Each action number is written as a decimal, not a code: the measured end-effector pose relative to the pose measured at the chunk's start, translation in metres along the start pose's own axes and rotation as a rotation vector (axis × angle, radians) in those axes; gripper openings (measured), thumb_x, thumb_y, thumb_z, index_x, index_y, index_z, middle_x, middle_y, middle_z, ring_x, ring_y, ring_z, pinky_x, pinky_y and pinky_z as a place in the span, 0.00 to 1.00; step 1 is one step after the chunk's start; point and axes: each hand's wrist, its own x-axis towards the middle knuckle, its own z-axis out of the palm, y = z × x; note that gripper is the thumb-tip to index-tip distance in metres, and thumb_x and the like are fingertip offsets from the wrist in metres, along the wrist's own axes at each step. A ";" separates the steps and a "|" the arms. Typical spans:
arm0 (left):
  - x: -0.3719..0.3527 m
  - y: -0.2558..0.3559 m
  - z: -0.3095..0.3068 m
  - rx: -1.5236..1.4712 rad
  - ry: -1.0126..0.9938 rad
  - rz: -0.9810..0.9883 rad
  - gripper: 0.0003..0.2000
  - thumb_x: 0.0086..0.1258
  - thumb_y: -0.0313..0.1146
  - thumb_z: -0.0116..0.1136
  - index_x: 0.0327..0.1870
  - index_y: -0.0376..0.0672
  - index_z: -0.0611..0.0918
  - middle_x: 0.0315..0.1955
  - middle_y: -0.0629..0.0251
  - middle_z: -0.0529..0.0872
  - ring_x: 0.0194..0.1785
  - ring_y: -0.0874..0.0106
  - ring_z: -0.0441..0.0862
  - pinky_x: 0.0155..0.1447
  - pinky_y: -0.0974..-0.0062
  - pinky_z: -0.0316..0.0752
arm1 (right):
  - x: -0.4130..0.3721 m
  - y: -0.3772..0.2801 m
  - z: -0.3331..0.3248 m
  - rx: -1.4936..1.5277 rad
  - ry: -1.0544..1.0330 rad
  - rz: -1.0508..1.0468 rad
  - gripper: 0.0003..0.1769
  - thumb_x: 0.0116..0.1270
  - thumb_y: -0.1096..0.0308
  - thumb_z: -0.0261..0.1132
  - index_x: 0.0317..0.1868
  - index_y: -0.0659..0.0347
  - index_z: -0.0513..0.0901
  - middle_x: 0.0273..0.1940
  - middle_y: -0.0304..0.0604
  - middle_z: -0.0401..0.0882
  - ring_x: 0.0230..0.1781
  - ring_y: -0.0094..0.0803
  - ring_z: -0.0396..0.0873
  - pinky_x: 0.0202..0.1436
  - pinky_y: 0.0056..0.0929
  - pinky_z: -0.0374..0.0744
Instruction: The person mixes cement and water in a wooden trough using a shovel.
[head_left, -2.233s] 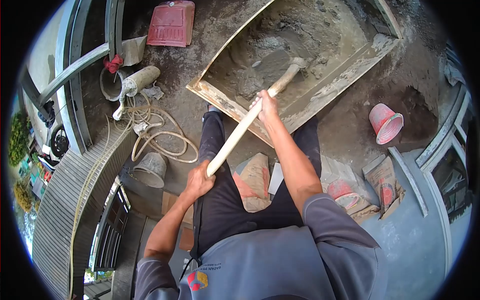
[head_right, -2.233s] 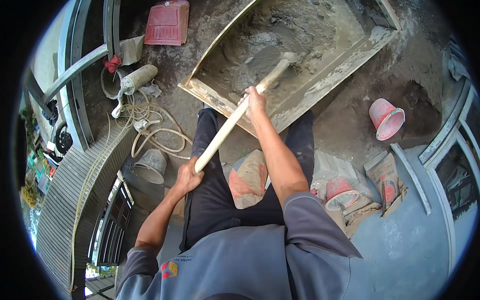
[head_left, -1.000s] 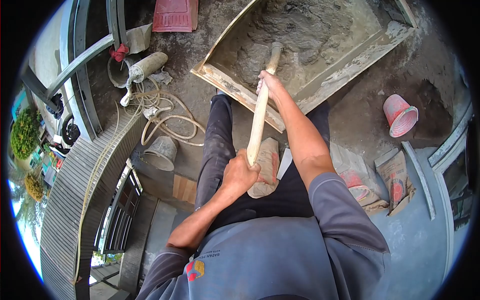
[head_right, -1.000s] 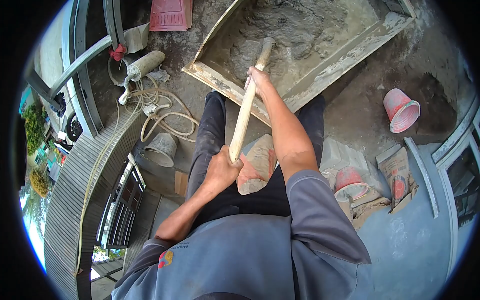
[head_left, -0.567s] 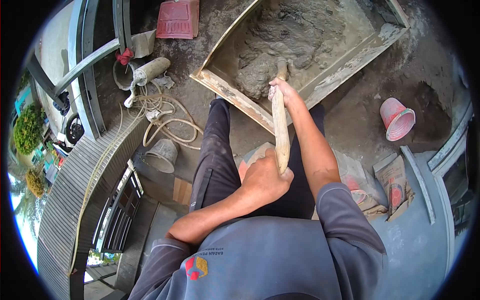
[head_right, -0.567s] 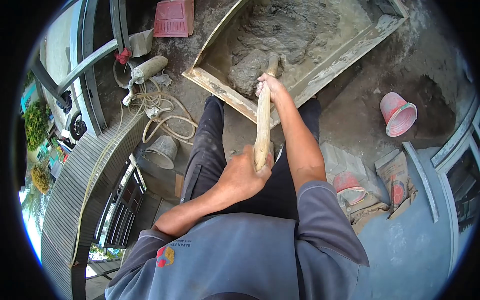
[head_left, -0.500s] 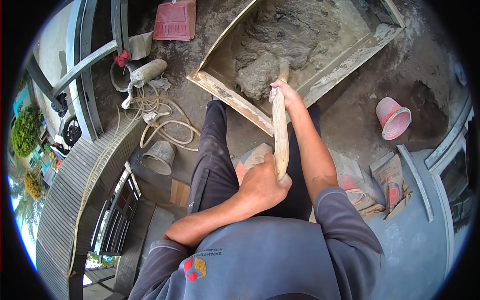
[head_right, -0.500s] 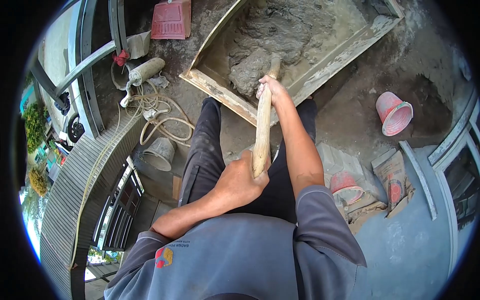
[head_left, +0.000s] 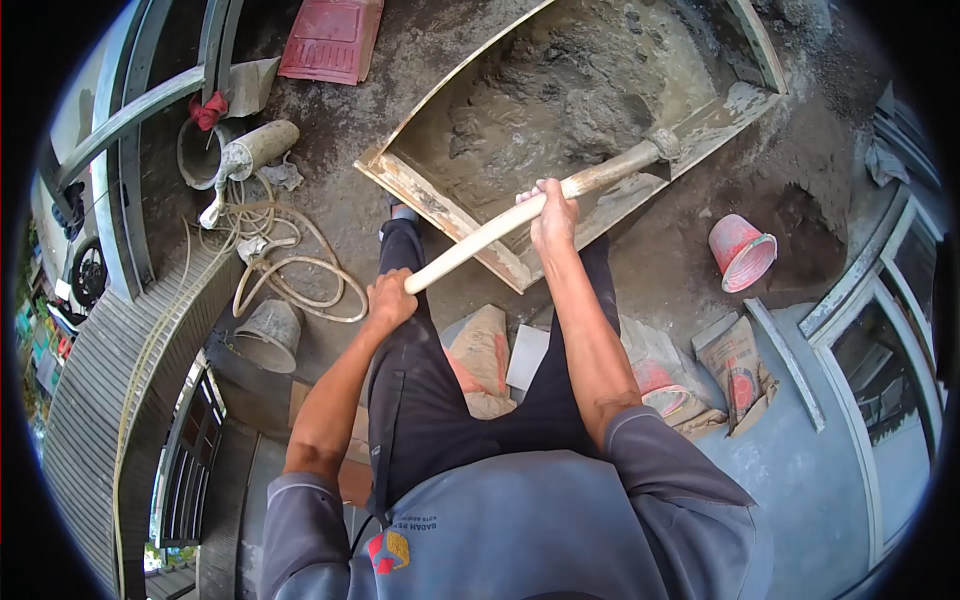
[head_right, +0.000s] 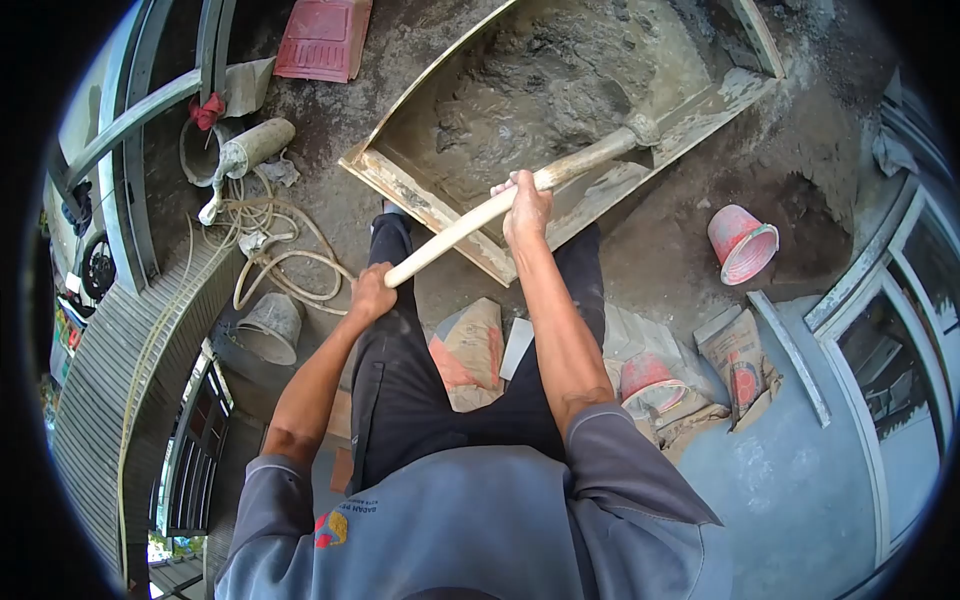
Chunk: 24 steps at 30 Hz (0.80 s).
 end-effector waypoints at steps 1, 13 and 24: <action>0.014 -0.005 0.001 -0.024 0.007 0.042 0.10 0.63 0.26 0.55 0.44 0.45 0.84 0.46 0.54 0.86 0.56 0.49 0.81 0.58 0.48 0.70 | -0.004 0.003 0.003 -0.031 0.020 -0.053 0.06 0.66 0.75 0.64 0.35 0.66 0.74 0.30 0.43 0.72 0.26 0.35 0.76 0.35 0.42 0.84; -0.062 0.079 -0.056 -0.243 -0.020 0.226 0.11 0.63 0.33 0.66 0.42 0.41 0.79 0.30 0.42 0.86 0.39 0.40 0.85 0.43 0.47 0.78 | 0.050 -0.022 0.020 -0.140 0.000 0.128 0.07 0.67 0.68 0.62 0.38 0.62 0.74 0.25 0.43 0.71 0.17 0.34 0.73 0.21 0.40 0.78; -0.048 0.218 0.016 -0.274 -0.113 0.319 0.17 0.62 0.33 0.66 0.50 0.38 0.77 0.32 0.41 0.88 0.40 0.42 0.87 0.45 0.48 0.81 | 0.062 -0.181 -0.030 -0.259 0.071 -0.115 0.09 0.65 0.69 0.64 0.35 0.63 0.73 0.24 0.40 0.69 0.17 0.30 0.70 0.20 0.35 0.75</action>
